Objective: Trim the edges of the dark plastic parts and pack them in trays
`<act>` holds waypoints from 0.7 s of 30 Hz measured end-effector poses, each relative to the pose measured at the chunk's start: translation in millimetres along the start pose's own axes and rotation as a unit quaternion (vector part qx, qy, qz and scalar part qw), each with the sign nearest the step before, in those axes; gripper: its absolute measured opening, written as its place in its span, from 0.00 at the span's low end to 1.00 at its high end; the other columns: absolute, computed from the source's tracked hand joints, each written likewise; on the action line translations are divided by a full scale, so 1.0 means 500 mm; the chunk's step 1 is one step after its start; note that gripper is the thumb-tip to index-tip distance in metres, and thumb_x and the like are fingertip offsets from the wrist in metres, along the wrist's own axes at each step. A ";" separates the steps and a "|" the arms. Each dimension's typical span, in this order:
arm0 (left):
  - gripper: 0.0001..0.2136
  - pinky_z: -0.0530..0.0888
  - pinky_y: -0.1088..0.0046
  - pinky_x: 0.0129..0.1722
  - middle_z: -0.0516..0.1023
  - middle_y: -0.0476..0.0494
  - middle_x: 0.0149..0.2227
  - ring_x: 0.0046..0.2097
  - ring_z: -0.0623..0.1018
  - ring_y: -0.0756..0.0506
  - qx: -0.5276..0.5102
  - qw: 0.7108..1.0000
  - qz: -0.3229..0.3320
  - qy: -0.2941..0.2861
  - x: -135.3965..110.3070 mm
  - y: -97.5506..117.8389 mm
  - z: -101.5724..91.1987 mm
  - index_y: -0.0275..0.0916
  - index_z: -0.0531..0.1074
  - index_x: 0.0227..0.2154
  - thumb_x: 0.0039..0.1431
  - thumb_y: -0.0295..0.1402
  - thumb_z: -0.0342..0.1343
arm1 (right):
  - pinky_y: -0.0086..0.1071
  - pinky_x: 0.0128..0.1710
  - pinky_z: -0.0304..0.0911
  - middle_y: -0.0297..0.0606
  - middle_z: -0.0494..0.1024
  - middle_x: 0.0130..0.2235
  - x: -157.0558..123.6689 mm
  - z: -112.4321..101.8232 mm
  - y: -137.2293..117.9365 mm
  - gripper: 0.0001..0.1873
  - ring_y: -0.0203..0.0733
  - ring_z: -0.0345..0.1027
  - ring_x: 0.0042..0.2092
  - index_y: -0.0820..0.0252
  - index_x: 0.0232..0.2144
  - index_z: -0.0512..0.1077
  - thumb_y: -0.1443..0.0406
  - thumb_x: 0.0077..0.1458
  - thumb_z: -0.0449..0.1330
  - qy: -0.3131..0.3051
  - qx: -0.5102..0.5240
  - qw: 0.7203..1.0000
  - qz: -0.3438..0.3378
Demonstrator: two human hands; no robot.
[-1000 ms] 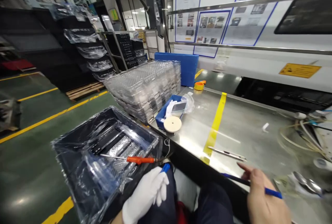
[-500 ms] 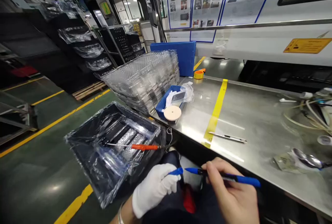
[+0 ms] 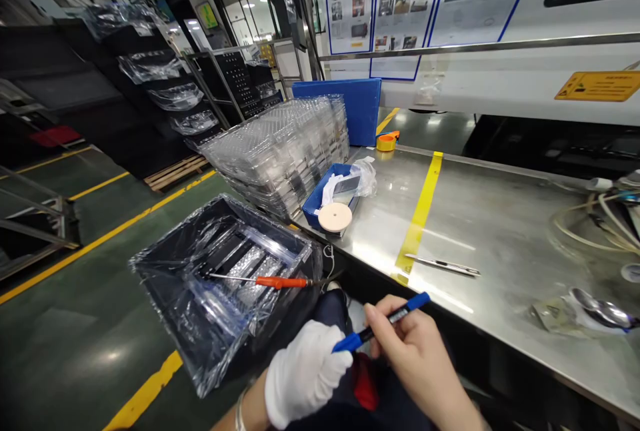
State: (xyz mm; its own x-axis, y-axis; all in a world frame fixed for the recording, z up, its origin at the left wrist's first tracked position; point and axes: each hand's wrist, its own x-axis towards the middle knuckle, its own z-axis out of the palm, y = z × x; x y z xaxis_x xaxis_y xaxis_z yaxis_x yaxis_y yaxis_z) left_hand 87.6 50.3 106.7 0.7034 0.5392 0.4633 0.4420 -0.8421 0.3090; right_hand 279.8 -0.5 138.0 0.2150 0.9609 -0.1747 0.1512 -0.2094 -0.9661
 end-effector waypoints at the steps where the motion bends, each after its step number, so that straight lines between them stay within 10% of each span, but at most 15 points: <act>1: 0.24 0.64 0.69 0.22 0.69 0.52 0.20 0.21 0.70 0.49 0.004 1.000 0.001 0.005 0.003 0.000 0.000 0.44 0.61 0.25 0.74 0.40 0.27 | 0.26 0.23 0.57 0.32 0.72 0.19 0.003 0.004 0.001 0.26 0.30 0.59 0.21 0.60 0.26 0.72 0.43 0.58 0.61 -0.012 0.012 1.000 0.011; 15: 0.21 0.70 0.70 0.25 0.73 0.51 0.23 0.24 0.74 0.49 0.052 0.987 -0.093 0.122 0.007 -0.055 0.021 0.44 0.65 0.28 0.75 0.41 0.33 | 0.26 0.21 0.48 0.28 0.69 0.20 0.082 0.052 0.040 0.30 0.28 0.54 0.19 0.62 0.39 0.72 0.40 0.56 0.61 -0.021 0.146 0.989 0.030; 21: 0.20 0.74 0.72 0.27 0.81 0.55 0.29 0.30 0.81 0.47 -0.136 0.961 -0.239 0.010 -0.025 -0.117 0.036 0.54 0.73 0.53 0.61 0.52 0.57 | 0.26 0.25 0.63 0.35 0.77 0.27 0.138 -0.003 0.053 0.27 0.33 0.66 0.25 0.58 0.45 0.75 0.43 0.56 0.63 0.038 0.088 0.995 0.017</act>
State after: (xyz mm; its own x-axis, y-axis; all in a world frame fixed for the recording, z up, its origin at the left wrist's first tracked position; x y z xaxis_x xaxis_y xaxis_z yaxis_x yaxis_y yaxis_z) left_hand 62.7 92.6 67.8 0.4439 0.8665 0.2283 0.5489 -0.4643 0.6951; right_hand 300.0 60.0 100.7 0.2897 0.9359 -0.2004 -0.0278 -0.2011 -0.9792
